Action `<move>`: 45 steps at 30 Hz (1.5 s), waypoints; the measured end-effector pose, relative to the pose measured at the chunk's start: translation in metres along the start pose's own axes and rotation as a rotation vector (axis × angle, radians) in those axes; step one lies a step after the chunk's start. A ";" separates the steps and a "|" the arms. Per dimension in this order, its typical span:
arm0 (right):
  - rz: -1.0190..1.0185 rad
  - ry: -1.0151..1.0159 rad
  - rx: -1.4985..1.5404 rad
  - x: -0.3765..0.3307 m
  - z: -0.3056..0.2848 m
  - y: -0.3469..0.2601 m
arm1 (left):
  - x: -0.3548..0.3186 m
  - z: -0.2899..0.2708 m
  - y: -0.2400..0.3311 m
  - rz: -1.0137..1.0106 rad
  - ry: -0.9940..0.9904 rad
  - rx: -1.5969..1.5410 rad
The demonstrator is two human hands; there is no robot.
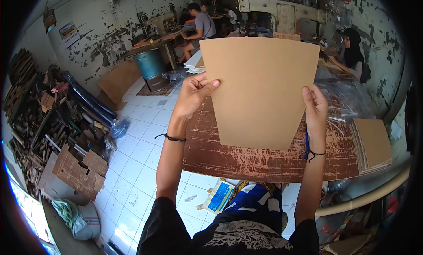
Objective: The person trims the foam edges around a piece of cardboard using a utility knife, clears excess material from the blade, and removes the cut strips. Afterward, the person aligns a sheet of foam onto another piece of cardboard and presses it flat by hand.
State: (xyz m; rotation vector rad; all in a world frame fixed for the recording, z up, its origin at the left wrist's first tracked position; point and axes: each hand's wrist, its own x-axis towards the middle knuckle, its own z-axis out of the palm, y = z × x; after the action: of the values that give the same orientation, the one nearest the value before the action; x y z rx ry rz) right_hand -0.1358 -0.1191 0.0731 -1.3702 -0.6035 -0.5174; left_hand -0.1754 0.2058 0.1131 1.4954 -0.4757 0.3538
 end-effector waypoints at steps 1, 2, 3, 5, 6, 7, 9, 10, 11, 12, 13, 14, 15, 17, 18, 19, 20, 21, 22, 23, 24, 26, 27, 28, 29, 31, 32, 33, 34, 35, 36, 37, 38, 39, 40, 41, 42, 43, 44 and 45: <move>0.018 -0.012 0.036 0.002 0.000 0.000 | 0.000 -0.002 0.001 -0.015 -0.003 0.005; 0.039 -0.023 0.072 0.002 0.002 0.000 | -0.001 -0.003 0.002 -0.015 0.007 0.004; 0.041 -0.032 0.072 0.002 0.005 -0.001 | -0.001 -0.003 0.002 -0.004 0.005 0.008; 0.018 -0.054 0.008 0.002 0.010 -0.002 | -0.001 -0.004 0.002 0.008 0.011 0.011; 0.018 -0.062 0.009 0.003 0.011 -0.004 | -0.001 -0.006 0.002 0.017 -0.007 0.004; 0.037 -0.059 0.022 0.005 0.012 -0.007 | -0.002 -0.007 0.002 0.026 -0.026 -0.003; 0.066 -0.049 0.032 0.007 0.011 -0.003 | 0.000 -0.002 0.001 0.052 -0.023 -0.007; 0.050 -0.050 0.049 0.007 0.011 0.000 | 0.001 0.000 0.003 0.082 -0.022 -0.009; 0.032 -0.051 0.064 0.007 0.011 0.000 | 0.001 0.000 0.005 0.082 -0.023 -0.011; 0.033 -0.051 0.061 0.007 0.012 -0.001 | 0.003 -0.001 0.008 0.064 0.006 -0.063; 0.036 -0.066 0.064 0.007 0.013 -0.002 | 0.004 -0.002 0.011 0.047 0.035 -0.114; 0.040 -0.080 0.066 0.006 0.013 -0.004 | 0.006 -0.002 0.014 0.045 0.033 -0.117; 0.042 -0.078 0.063 0.006 0.014 -0.004 | 0.009 -0.002 0.018 0.093 0.051 -0.097; 0.054 -0.071 0.069 0.008 0.014 -0.002 | 0.013 0.000 0.025 0.135 0.073 -0.131; 0.054 -0.069 0.067 0.008 0.014 -0.003 | 0.016 0.000 0.026 0.135 0.070 -0.133; 0.059 -0.066 0.070 0.008 0.013 -0.004 | 0.019 0.000 0.028 0.140 0.065 -0.172; 0.064 -0.059 0.073 0.008 0.012 -0.005 | 0.022 0.002 0.027 0.144 0.056 -0.211; 0.065 -0.050 0.071 0.009 0.012 -0.006 | 0.023 0.003 0.027 0.140 0.048 -0.212; 0.061 -0.031 0.083 0.013 0.013 -0.008 | 0.023 0.003 0.027 0.163 0.064 -0.195; 0.059 -0.004 0.093 0.017 0.012 -0.010 | 0.025 0.004 0.025 0.182 0.074 -0.181; 0.059 0.020 0.087 0.023 0.013 -0.017 | 0.023 0.003 0.027 0.160 0.085 -0.166; -0.007 0.033 0.130 0.038 0.014 -0.031 | 0.021 0.002 0.027 0.178 0.115 -0.111; -0.006 0.064 0.119 0.043 0.014 -0.032 | 0.022 -0.006 0.022 0.174 0.134 -0.092; -0.017 -0.007 0.115 0.046 0.015 -0.032 | 0.024 -0.013 0.016 0.169 0.152 -0.072; -0.028 -0.077 0.108 0.047 0.012 -0.034 | 0.024 -0.008 0.018 0.201 0.114 -0.127; -0.036 -0.022 0.120 0.045 0.021 -0.030 | 0.022 -0.015 0.013 0.213 0.117 -0.113; -0.045 0.013 0.132 0.042 0.020 -0.029 | 0.020 -0.010 0.014 0.217 0.132 -0.115; -0.021 0.028 0.147 0.041 0.016 -0.028 | 0.017 -0.002 0.012 0.208 0.120 -0.117; -0.016 0.040 0.145 0.039 0.011 -0.027 | 0.014 0.008 0.011 0.219 0.198 -0.009; -0.027 0.084 0.145 0.038 0.010 -0.024 | 0.012 0.014 0.012 0.232 0.280 0.104; -0.038 0.126 0.145 0.037 0.010 -0.022 | 0.012 0.015 0.010 0.227 0.277 0.109; -0.034 0.128 0.149 0.035 0.009 -0.020 | 0.011 0.015 0.009 0.233 0.328 0.155; -0.021 0.135 0.146 0.035 0.009 -0.019 | 0.008 0.013 0.008 0.242 0.390 0.205; -0.008 0.140 0.142 0.035 0.008 -0.018 | 0.005 0.013 0.006 0.241 0.402 0.213; -0.004 0.128 0.151 0.034 0.006 -0.018 | 0.005 0.014 0.002 0.248 0.434 0.178; -0.001 0.140 0.115 0.033 0.005 -0.020 | 0.003 0.014 0.002 0.259 0.470 0.146; 0.002 0.151 0.078 0.032 0.004 -0.019 | 0.002 0.014 0.002 0.261 0.489 0.157; 0.019 0.183 0.087 0.032 0.005 -0.017 | 0.001 0.014 0.002 0.251 0.485 0.136; 0.019 0.166 0.096 0.032 0.007 -0.019 | 0.001 0.015 0.004 0.243 0.479 0.112; 0.001 0.218 0.091 0.030 0.010 -0.023 | 0.002 0.015 0.005 0.220 0.464 0.089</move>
State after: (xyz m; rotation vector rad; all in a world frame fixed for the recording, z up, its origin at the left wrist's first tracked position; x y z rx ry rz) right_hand -0.1292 -0.1122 0.1110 -1.2090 -0.4434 -0.6219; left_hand -0.1776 0.1909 0.1183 1.3920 -0.2531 0.8818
